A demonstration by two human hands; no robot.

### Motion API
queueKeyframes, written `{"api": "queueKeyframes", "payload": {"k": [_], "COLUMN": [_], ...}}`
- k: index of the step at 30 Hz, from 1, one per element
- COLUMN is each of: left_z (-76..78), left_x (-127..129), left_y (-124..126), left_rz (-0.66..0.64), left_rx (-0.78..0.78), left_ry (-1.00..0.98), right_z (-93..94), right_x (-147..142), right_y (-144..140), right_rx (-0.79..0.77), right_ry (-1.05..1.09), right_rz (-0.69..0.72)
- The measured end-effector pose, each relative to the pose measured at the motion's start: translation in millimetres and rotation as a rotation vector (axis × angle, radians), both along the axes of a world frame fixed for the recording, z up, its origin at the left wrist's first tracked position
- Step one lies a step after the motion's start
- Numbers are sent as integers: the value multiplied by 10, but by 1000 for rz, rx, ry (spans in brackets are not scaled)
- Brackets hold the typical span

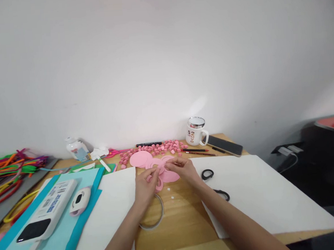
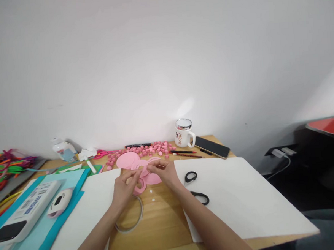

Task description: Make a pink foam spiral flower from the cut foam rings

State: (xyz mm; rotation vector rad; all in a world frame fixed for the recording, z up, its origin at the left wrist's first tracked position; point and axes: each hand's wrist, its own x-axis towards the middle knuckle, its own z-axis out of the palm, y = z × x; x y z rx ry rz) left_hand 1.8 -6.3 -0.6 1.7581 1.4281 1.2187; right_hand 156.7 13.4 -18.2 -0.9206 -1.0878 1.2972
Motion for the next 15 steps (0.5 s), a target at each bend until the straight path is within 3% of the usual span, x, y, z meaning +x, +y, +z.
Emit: {"api": "queueKeyframes", "payload": {"k": [7,15], "left_z": [12,-13], "left_x": [5,0], "left_y": [-4,13], "left_rz": [4,-10], "left_rx": [15,14], "left_ry": [-15,15], "right_z": [-58,36], "right_x": [4,-2], "right_y": [49,-2], "right_rx": [2,-21], "right_ry": [6,44], "right_rz": [25,13]}}
